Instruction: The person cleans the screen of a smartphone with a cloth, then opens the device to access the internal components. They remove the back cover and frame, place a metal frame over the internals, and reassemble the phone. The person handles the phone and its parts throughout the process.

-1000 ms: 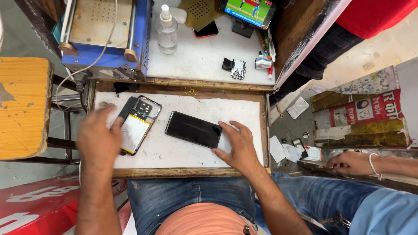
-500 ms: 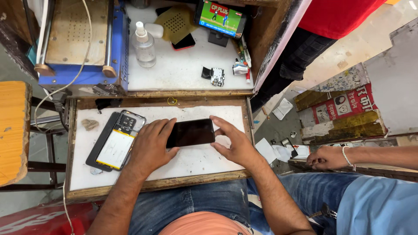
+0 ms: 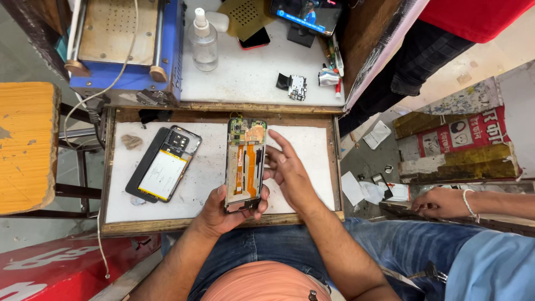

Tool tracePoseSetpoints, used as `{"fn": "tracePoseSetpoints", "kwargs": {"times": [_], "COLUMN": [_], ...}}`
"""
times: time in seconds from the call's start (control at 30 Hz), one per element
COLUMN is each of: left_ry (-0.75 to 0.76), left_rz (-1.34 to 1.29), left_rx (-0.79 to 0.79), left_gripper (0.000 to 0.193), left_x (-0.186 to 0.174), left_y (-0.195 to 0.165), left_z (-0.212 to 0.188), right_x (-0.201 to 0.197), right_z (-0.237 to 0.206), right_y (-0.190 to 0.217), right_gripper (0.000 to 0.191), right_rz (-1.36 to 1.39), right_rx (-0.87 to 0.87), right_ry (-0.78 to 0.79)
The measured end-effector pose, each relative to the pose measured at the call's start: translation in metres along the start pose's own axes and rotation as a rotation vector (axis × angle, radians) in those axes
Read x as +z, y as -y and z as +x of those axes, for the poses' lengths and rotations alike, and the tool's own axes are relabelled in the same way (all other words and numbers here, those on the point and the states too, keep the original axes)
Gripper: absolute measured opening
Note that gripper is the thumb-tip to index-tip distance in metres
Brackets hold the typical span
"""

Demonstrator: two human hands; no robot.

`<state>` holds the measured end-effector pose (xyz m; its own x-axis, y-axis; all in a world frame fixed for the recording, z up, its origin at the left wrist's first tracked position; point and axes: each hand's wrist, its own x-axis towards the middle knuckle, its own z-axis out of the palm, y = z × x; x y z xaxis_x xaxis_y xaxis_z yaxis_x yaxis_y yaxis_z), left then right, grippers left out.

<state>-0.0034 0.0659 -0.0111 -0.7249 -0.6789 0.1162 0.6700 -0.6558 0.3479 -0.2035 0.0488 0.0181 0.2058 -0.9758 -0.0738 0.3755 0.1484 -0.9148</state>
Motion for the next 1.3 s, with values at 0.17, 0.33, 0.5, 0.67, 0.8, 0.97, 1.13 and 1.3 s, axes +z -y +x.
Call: {"fn": "tracePoseSetpoints", "kwargs": {"times": [0.17,0.33,0.5,0.67,0.8,0.97,1.13,1.3], "left_ry": [0.035,-0.172,-0.579,-0.676,-0.468,-0.433,-0.459,-0.422], "left_rz": [-0.017,0.353,1.077,1.804,1.347,0.569,0.649,0.744], "left_rx": [-0.001,0.032,0.018,0.221,0.357,0.13,0.176,0.221], "left_gripper": [0.098,0.095,0.087,0.091,0.081,0.061,0.038,0.032], "left_x": [-0.002,0.006,0.033,0.051,0.041,0.019,0.012,0.018], "left_y": [0.0,-0.014,-0.011,0.006,0.012,0.021,0.034,0.036], "left_z": [-0.001,0.001,0.013,0.021,0.01,-0.005,-0.009,-0.009], "right_x": [0.01,0.016,0.021,0.025,0.017,0.007,0.016,0.017], "right_z": [-0.002,0.002,0.004,0.014,0.015,0.02,0.019,0.02], "right_y": [0.007,0.019,0.018,0.008,0.009,0.011,0.008,0.008], "right_gripper": [0.088,0.098,0.102,0.092,0.08,0.067,0.066,0.071], "right_rz": [-0.016,-0.194,-0.107,0.033,0.322,0.702,0.7,0.734], "right_rx": [0.015,-0.083,-0.163,-0.221,-0.166,-0.087,-0.107,-0.11], "right_ry": [0.05,0.034,0.073,-0.054,-0.143,-0.247,-0.24,-0.262]}}
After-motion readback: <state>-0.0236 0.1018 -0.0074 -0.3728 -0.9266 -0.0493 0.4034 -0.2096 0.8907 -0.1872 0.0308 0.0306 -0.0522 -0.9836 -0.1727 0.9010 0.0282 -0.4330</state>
